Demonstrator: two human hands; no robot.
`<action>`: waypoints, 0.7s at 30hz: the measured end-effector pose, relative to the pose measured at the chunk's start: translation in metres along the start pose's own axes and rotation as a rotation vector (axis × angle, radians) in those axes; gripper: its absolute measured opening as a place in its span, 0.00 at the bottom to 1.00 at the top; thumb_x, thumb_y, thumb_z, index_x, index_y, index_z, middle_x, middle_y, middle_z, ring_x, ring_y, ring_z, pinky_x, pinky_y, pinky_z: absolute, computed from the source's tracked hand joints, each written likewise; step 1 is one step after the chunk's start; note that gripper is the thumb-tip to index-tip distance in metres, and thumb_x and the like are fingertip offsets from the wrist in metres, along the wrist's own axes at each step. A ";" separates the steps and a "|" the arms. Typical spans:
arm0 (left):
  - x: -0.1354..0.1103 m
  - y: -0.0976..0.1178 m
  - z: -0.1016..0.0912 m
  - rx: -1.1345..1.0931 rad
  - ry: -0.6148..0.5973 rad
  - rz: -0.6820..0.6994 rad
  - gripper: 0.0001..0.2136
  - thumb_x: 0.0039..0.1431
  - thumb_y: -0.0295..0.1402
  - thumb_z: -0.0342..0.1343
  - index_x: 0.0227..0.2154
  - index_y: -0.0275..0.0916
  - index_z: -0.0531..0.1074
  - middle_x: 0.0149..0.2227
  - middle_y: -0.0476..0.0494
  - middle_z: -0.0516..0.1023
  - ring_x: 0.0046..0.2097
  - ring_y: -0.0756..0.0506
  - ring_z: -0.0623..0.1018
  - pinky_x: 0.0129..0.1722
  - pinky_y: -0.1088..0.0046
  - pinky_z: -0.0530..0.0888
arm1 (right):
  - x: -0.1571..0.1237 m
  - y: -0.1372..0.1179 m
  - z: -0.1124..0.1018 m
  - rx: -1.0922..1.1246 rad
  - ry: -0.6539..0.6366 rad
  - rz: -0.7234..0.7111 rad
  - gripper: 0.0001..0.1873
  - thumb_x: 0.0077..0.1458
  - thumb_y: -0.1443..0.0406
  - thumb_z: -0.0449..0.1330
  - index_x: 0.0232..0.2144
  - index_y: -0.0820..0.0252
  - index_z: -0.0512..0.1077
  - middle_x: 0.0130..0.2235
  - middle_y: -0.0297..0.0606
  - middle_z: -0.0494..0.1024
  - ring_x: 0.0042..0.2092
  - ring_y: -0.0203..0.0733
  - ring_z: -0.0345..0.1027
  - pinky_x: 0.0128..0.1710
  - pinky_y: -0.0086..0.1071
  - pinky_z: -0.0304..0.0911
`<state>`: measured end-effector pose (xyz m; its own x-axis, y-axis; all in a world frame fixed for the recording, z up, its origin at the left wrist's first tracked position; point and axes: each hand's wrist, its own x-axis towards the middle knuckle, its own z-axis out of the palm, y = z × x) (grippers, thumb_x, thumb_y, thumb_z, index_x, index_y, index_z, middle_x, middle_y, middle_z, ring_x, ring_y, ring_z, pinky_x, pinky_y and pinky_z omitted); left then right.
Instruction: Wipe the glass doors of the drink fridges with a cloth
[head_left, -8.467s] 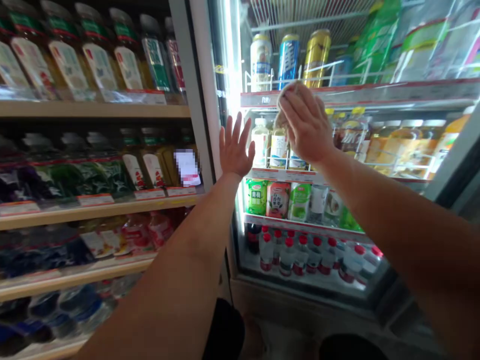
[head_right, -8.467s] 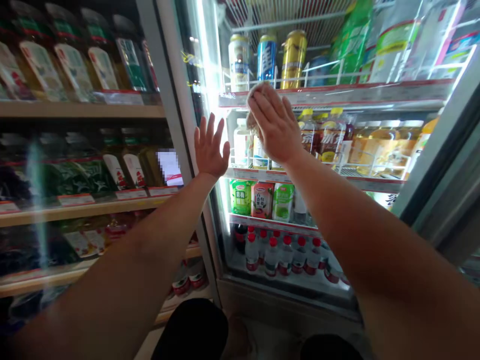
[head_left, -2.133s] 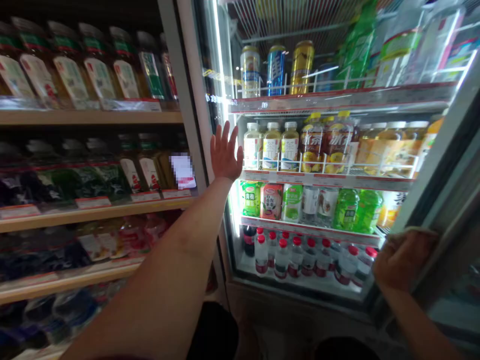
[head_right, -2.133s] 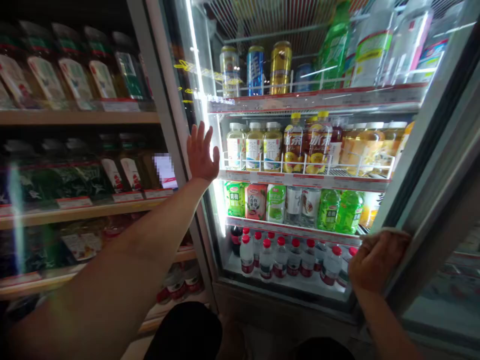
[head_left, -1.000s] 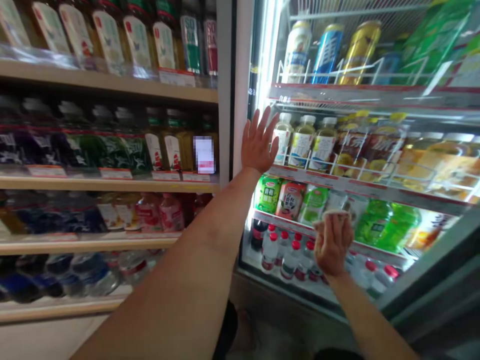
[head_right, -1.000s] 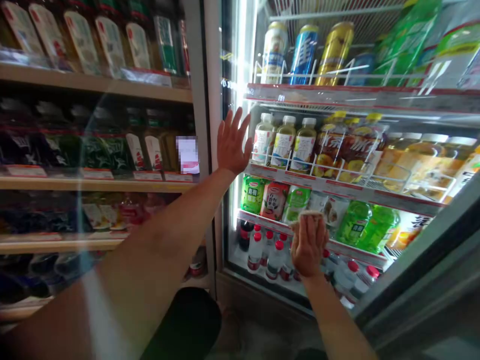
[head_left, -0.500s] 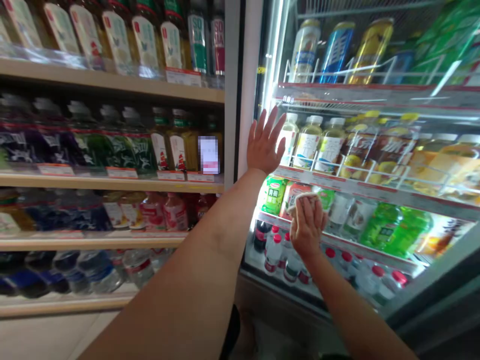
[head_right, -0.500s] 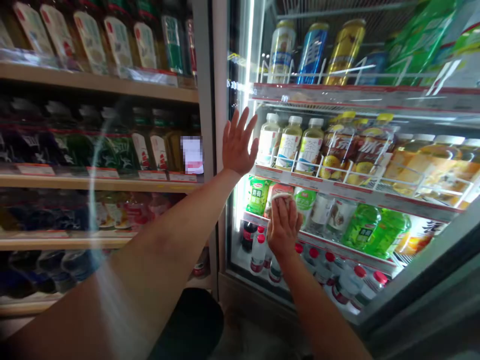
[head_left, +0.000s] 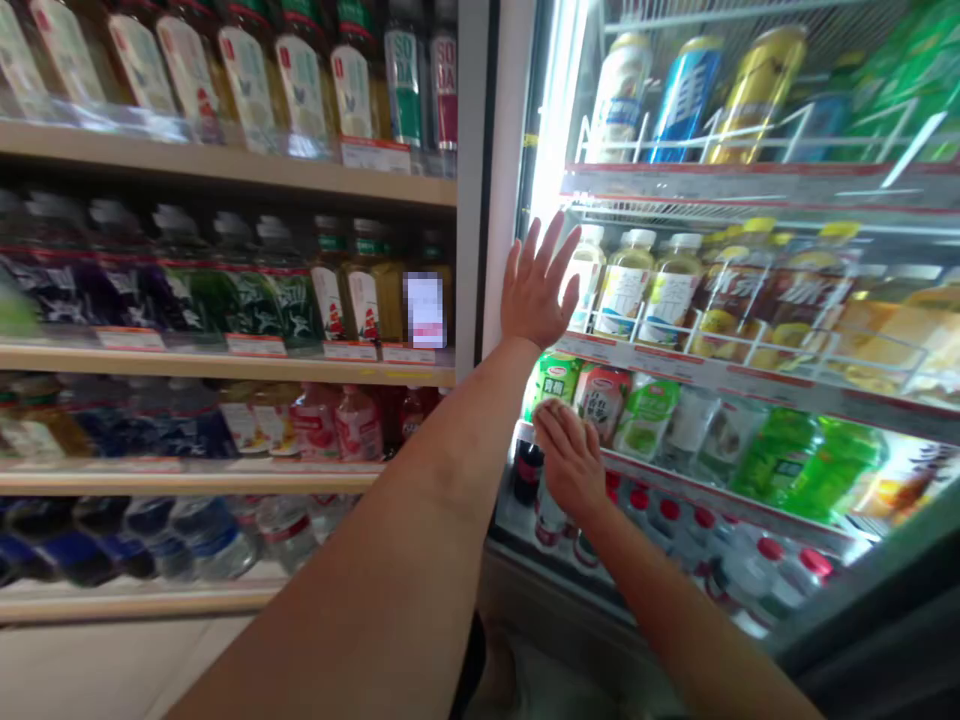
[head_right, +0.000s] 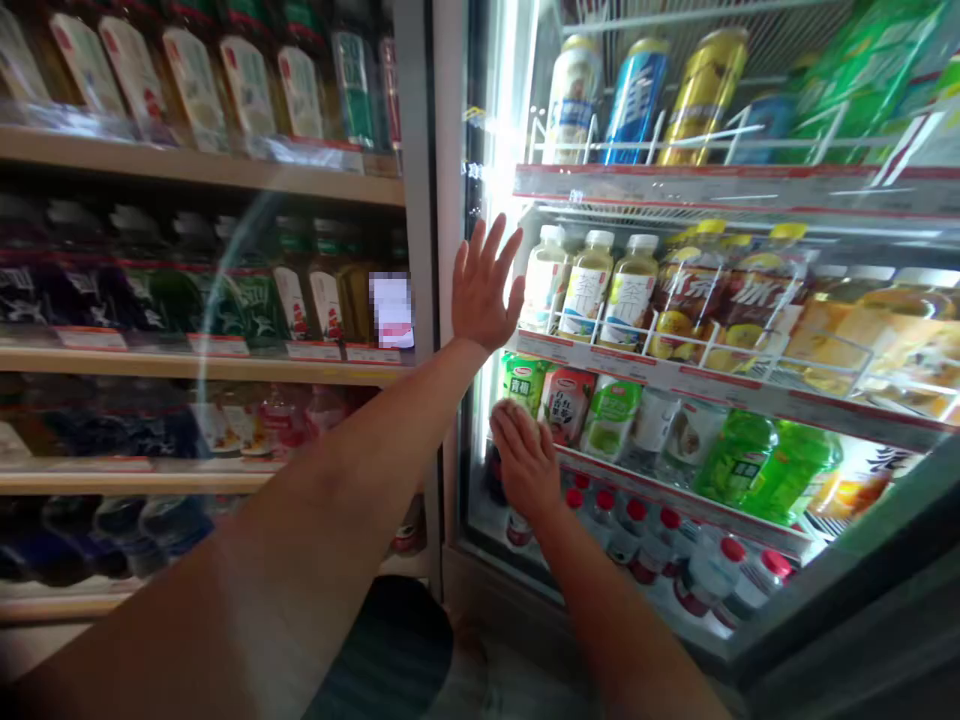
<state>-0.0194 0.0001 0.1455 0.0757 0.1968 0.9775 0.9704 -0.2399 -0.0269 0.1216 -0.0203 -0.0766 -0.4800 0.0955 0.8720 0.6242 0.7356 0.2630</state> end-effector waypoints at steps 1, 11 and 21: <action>0.000 0.000 0.000 0.002 0.001 0.003 0.28 0.69 0.47 0.32 0.68 0.47 0.53 0.73 0.49 0.51 0.74 0.45 0.42 0.74 0.55 0.42 | -0.001 -0.002 0.002 0.012 -0.018 -0.016 0.32 0.63 0.71 0.51 0.68 0.55 0.57 0.66 0.35 0.66 0.73 0.42 0.42 0.72 0.42 0.30; 0.000 -0.003 0.002 0.009 0.010 0.010 0.28 0.69 0.47 0.33 0.68 0.47 0.55 0.72 0.49 0.51 0.74 0.46 0.42 0.74 0.56 0.42 | -0.015 0.003 0.004 0.062 -0.191 -0.219 0.31 0.64 0.71 0.50 0.68 0.57 0.57 0.69 0.35 0.61 0.73 0.37 0.41 0.73 0.41 0.30; 0.000 -0.005 0.004 0.041 0.034 0.036 0.28 0.70 0.46 0.33 0.69 0.47 0.52 0.72 0.47 0.52 0.74 0.45 0.43 0.73 0.54 0.45 | -0.066 0.037 -0.037 -0.038 -0.117 -0.005 0.30 0.64 0.70 0.52 0.67 0.50 0.59 0.65 0.33 0.67 0.73 0.38 0.44 0.73 0.40 0.29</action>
<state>-0.0232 0.0046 0.1447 0.1034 0.1565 0.9822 0.9758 -0.2074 -0.0697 0.1988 -0.0243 -0.1091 -0.5509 0.1712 0.8168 0.6432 0.7107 0.2848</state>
